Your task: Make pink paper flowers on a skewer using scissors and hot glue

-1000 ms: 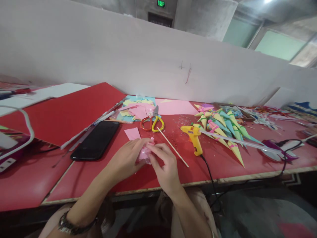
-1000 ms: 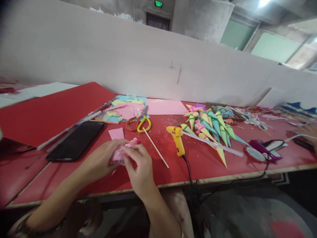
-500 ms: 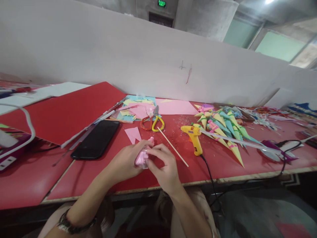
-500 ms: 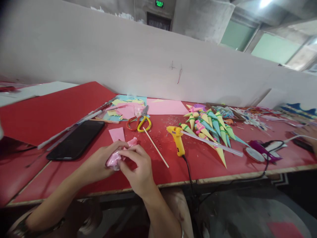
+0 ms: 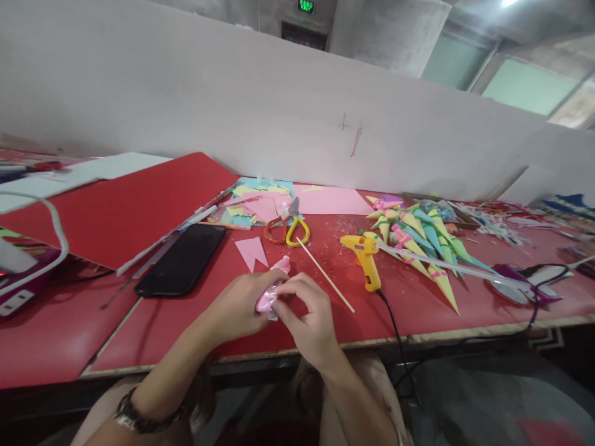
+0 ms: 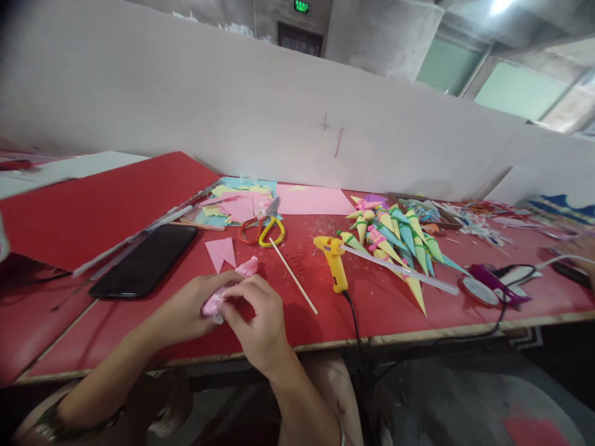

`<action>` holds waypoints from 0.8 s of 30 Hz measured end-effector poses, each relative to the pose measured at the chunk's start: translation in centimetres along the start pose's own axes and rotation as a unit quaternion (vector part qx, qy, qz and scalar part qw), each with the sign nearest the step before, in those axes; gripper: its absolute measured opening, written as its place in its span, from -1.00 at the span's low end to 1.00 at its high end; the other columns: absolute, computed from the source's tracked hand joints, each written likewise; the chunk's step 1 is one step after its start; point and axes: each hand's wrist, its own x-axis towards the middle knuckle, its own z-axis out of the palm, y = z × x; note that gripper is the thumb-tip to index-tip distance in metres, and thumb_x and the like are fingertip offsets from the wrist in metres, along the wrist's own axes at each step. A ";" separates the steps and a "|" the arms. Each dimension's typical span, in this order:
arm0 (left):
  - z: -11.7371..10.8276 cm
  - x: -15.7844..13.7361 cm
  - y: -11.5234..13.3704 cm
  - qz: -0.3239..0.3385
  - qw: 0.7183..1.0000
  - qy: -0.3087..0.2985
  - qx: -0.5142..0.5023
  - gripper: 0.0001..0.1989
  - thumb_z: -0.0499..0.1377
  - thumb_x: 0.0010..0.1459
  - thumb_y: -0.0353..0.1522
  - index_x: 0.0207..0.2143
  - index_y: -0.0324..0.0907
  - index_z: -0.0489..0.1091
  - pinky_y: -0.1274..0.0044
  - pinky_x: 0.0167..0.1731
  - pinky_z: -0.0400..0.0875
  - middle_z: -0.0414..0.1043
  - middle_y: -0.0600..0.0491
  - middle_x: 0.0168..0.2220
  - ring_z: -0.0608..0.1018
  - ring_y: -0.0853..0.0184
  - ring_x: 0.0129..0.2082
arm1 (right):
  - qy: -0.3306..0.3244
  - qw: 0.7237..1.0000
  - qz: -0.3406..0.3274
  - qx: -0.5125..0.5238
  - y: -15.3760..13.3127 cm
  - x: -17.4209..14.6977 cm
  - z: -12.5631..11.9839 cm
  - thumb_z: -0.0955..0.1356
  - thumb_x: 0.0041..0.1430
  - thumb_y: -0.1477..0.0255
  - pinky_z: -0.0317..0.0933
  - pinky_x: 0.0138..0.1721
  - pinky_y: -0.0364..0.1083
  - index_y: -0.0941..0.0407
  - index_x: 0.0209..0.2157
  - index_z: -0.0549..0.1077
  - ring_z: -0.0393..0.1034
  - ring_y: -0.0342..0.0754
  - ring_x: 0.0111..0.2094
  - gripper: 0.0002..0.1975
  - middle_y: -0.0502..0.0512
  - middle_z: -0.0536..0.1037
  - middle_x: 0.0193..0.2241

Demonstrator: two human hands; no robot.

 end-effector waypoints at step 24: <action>-0.7 0.4 -1.6 -0.116 0.972 0.157 0.127 -0.70 -0.01 -0.01 -0.36 -0.16 -0.16 0.19 0.57 -0.41 0.29 0.46 0.00 -0.32 0.52 0.25 -0.37 | 0.138 0.942 0.181 0.246 1.1 0.3 0.2 0.33 0.00 0.41 0.21 -0.48 -0.21 0.11 -0.46 0.48 0.28 -0.21 -0.54 -0.91 -0.04 0.44 -0.57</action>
